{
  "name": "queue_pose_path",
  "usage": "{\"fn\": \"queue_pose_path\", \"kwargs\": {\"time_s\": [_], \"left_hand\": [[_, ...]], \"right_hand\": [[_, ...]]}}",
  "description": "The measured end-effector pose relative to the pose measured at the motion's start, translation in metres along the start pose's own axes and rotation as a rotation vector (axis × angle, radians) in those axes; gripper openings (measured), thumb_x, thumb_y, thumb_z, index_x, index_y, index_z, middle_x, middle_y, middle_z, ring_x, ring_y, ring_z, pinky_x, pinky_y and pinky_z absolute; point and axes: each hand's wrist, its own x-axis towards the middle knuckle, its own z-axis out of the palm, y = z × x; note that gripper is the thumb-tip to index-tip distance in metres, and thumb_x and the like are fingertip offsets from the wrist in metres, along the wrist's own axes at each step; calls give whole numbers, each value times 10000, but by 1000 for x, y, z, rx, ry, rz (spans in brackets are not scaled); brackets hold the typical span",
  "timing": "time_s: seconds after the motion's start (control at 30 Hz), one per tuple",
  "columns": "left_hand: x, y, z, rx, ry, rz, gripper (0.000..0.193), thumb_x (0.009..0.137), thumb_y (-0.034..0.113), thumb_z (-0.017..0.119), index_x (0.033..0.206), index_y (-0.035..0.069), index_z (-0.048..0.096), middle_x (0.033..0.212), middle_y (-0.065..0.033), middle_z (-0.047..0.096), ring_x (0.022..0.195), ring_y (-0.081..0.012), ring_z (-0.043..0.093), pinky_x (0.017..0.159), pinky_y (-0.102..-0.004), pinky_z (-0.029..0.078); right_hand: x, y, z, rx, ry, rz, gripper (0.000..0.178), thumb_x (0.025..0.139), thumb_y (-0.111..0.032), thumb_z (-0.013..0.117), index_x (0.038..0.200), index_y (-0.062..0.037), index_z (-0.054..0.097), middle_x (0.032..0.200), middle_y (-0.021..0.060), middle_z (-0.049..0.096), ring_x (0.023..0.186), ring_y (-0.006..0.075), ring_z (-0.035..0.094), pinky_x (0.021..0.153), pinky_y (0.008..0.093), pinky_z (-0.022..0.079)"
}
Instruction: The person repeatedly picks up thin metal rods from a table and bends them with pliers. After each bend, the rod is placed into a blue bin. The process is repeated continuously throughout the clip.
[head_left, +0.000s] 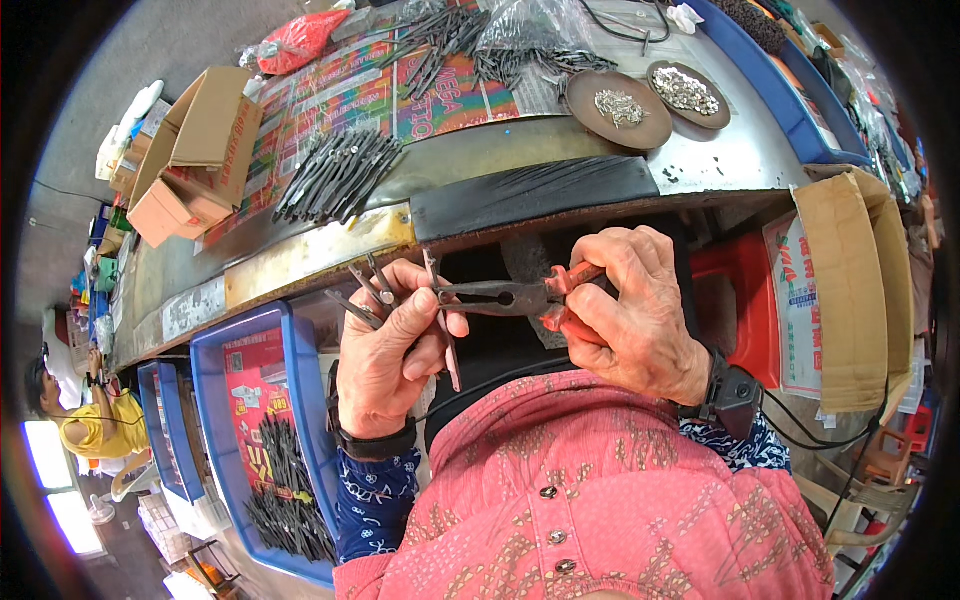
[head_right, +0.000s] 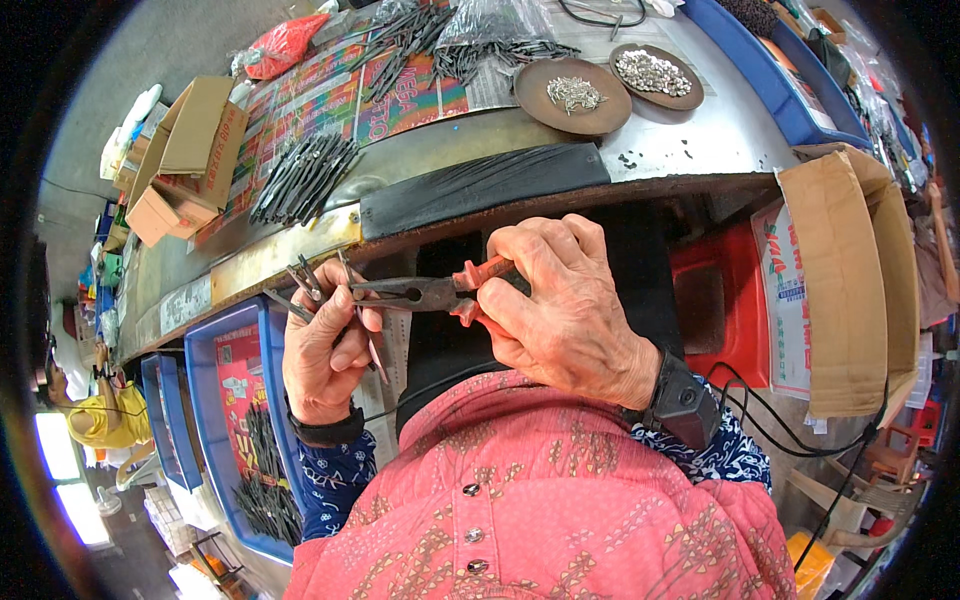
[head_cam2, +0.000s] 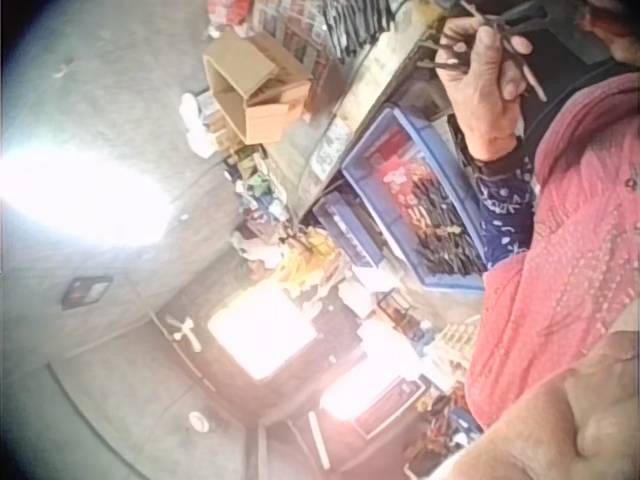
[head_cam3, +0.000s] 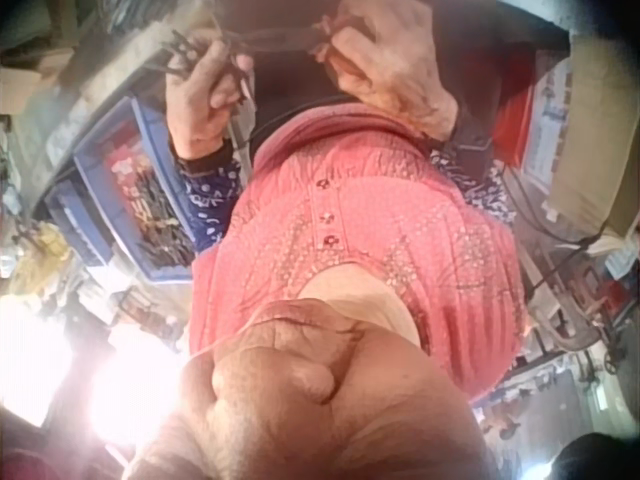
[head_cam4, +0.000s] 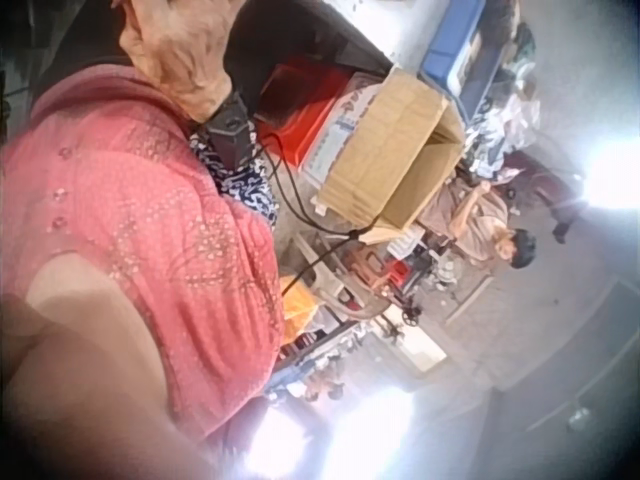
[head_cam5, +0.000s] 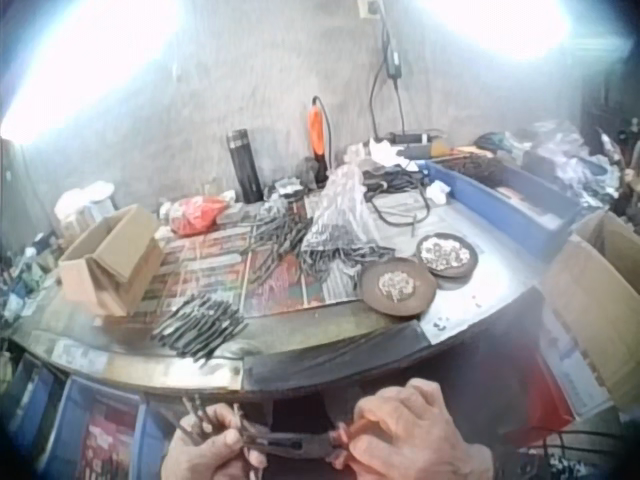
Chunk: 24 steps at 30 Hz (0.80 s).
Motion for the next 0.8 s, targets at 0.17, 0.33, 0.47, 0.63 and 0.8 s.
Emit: {"fn": "queue_pose_path", "kwargs": {"time_s": [0.17, 0.33, 0.47, 0.63, 0.8], "left_hand": [[-1, -1, -2, 62, 19, -1, 72, 992, 91, 610, 1010, 33, 571, 819, -173, 708, 403, -45, 408, 388, -187, 304], [-1, -6, -2, 68, -35, 24, 94, 964, 47, 640, 1006, 5, 568, 826, -189, 708, 419, -56, 443, 405, -192, 355], [-1, -20, -2, 327, 15, 229, 136, 929, -29, 656, 1027, -22, 562, 880, -205, 706, 520, -82, 538, 456, -200, 405], [-1, -18, -4, 1291, -61, 782, 270, 743, -120, 710, 991, -17, 679, 872, -129, 707, 638, -191, 673, 602, -268, 539], [15, -6, 2, 1461, -102, 916, 253, 784, -103, 695, 1010, 10, 671, 879, -143, 701, 687, -258, 658, 638, -311, 523]], "right_hand": [[-2, 2, -1, -12, -1, -5, 258, 618, -59, 746, 835, -61, 608, 1056, 109, 549, 930, 296, 557, 826, 453, 413], [-8, 9, 1, 58, -73, -9, 172, 704, -111, 737, 813, -86, 607, 927, 88, 558, 811, 278, 542, 662, 416, 417], [-17, 15, 12, 456, -176, 142, 165, 709, -18, 705, 849, -55, 626, 863, 95, 556, 778, 310, 540, 668, 397, 471], [-25, 31, 15, 991, -631, 439, 187, 740, -33, 655, 923, -2, 629, 846, 76, 533, 789, 212, 552, 696, 330, 446], [-25, 28, 23, 1013, -449, 413, 188, 747, -58, 684, 915, 1, 624, 891, 85, 554, 832, 226, 571, 747, 332, 457]]}}
